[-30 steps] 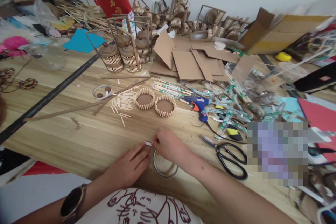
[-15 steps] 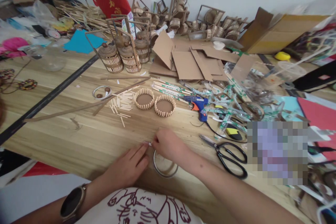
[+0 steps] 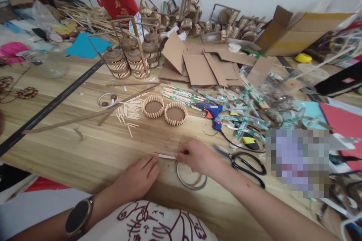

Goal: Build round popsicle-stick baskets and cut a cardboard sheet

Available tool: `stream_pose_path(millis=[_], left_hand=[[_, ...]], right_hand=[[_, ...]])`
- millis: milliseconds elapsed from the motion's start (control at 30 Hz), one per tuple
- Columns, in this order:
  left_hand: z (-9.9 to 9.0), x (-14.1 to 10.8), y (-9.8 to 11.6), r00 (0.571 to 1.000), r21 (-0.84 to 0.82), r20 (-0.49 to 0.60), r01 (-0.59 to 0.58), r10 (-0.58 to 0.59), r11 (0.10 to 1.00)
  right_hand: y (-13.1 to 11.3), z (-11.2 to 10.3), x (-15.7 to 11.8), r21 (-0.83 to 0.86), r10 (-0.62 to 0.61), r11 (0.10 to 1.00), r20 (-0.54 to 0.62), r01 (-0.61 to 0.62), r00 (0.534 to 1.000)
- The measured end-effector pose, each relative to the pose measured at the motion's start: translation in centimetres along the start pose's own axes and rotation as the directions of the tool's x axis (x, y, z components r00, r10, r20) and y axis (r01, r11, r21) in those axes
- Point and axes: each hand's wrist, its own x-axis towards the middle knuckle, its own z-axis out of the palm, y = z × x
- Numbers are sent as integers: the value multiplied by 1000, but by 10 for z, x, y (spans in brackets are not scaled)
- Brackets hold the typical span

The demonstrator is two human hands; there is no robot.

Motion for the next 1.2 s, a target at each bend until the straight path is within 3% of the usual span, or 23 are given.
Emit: stream_pose_path(millis=[133,267,867,1200], left_hand=[[-6,4,-2,997,9,76,4,-5,1000],[-11,8,-2,997,33,74,1,-3,999],[-16,17,-1,969,-5,246,20,-19,1000],[-16,19,0,973,-18,228,34,-29,999]], right_hand=[[11,-5,-7,55,0,999,42,-2,999],[16,-5,-10,76,39,996,45,-42,998],[17,1,-9,-146,-7,989,-36,2,999],[13,2,-9,-290,-45,957,-81,20,996]])
